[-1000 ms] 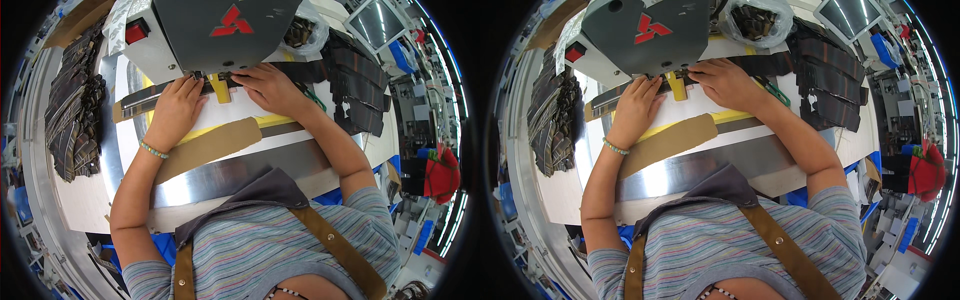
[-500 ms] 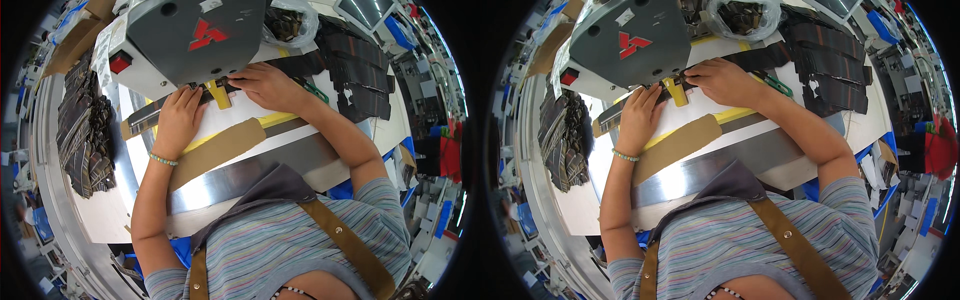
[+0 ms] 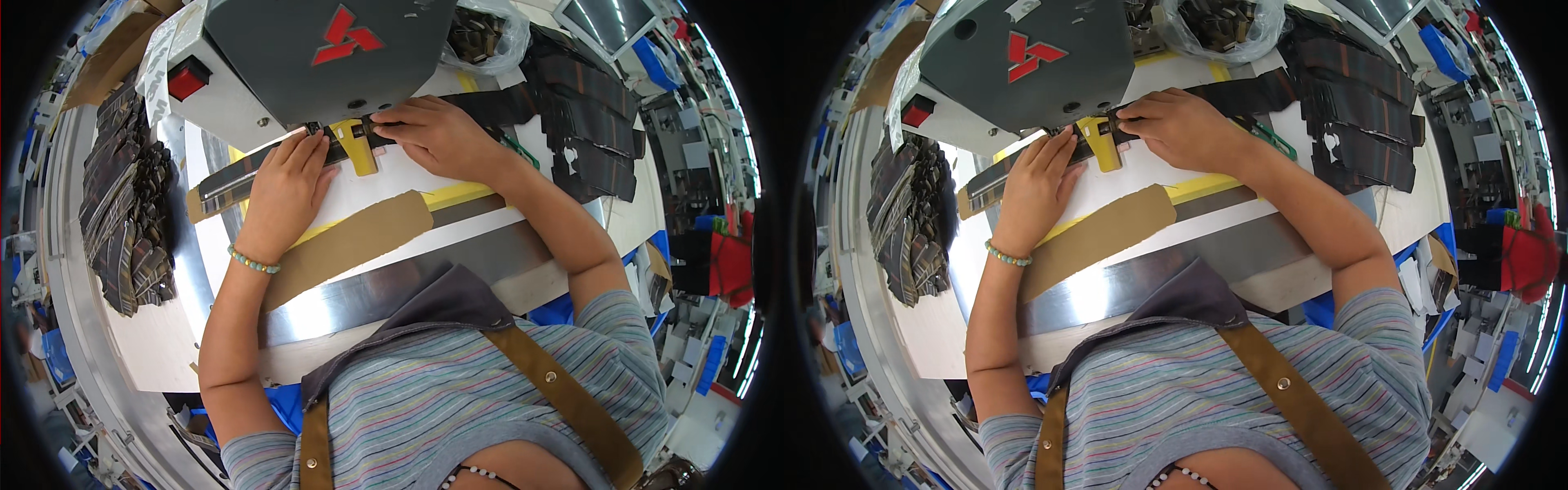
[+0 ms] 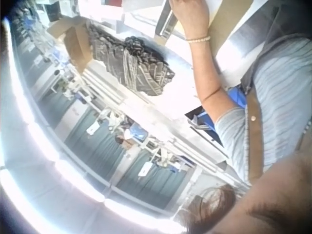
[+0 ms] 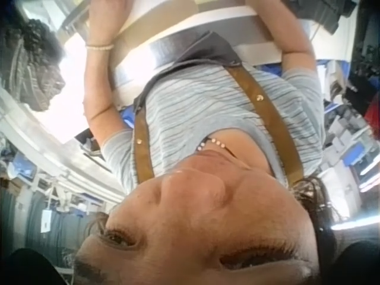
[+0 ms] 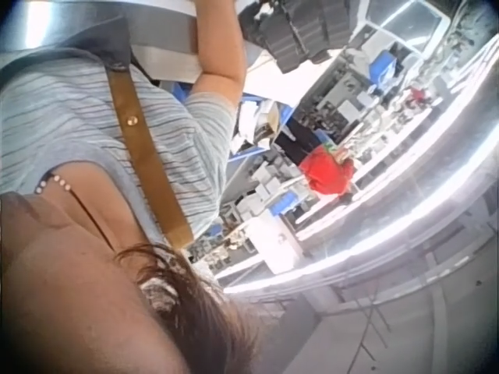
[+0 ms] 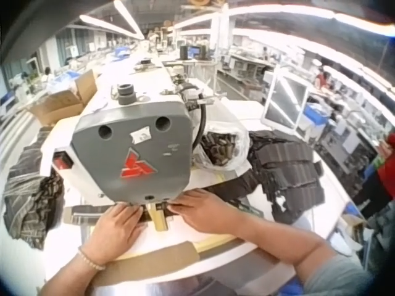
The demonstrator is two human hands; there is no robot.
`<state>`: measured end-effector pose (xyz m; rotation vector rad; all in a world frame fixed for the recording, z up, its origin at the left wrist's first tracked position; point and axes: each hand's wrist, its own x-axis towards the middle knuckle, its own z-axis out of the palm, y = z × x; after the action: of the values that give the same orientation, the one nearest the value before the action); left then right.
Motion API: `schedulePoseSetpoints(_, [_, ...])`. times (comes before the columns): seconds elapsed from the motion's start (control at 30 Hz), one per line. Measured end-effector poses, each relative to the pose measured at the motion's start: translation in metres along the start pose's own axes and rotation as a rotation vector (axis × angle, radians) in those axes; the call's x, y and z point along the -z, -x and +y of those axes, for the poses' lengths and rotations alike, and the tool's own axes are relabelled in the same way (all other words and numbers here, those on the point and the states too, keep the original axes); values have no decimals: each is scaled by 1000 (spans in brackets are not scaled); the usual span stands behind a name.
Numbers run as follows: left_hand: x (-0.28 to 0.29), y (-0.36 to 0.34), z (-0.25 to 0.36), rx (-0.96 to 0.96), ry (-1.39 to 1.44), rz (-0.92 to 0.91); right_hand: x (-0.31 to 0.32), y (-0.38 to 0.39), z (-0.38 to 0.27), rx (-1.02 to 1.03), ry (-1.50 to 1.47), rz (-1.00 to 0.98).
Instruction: The recorder is using an industrial sewing machine to assemble leather or fabric components for goods.
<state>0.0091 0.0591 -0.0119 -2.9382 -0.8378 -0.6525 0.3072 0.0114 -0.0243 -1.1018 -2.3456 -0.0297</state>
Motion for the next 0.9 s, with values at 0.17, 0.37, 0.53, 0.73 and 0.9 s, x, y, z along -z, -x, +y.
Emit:
schedulePoseSetpoints(0.17, [3, 0, 2, -10, -11, -12, 1, 1, 0, -16, -25, -8])
schedulePoseSetpoints(0.37, [0, 2, 1, 5, -18, -23, 1, 1, 1, -6, 4, -14])
schedulePoseSetpoints(0.53, [1, 2, -2, -19, -25, -43, 2, 2, 2, 5, 21, -25])
schedulePoseSetpoints(0.73, [10, 4, -4, -26, -51, -100, 6, 1, -2, 11, 97, -59])
schedulePoseSetpoints(0.9, [23, 3, 0, -36, -200, -171, 16, -4, -4, 94, 227, -135])
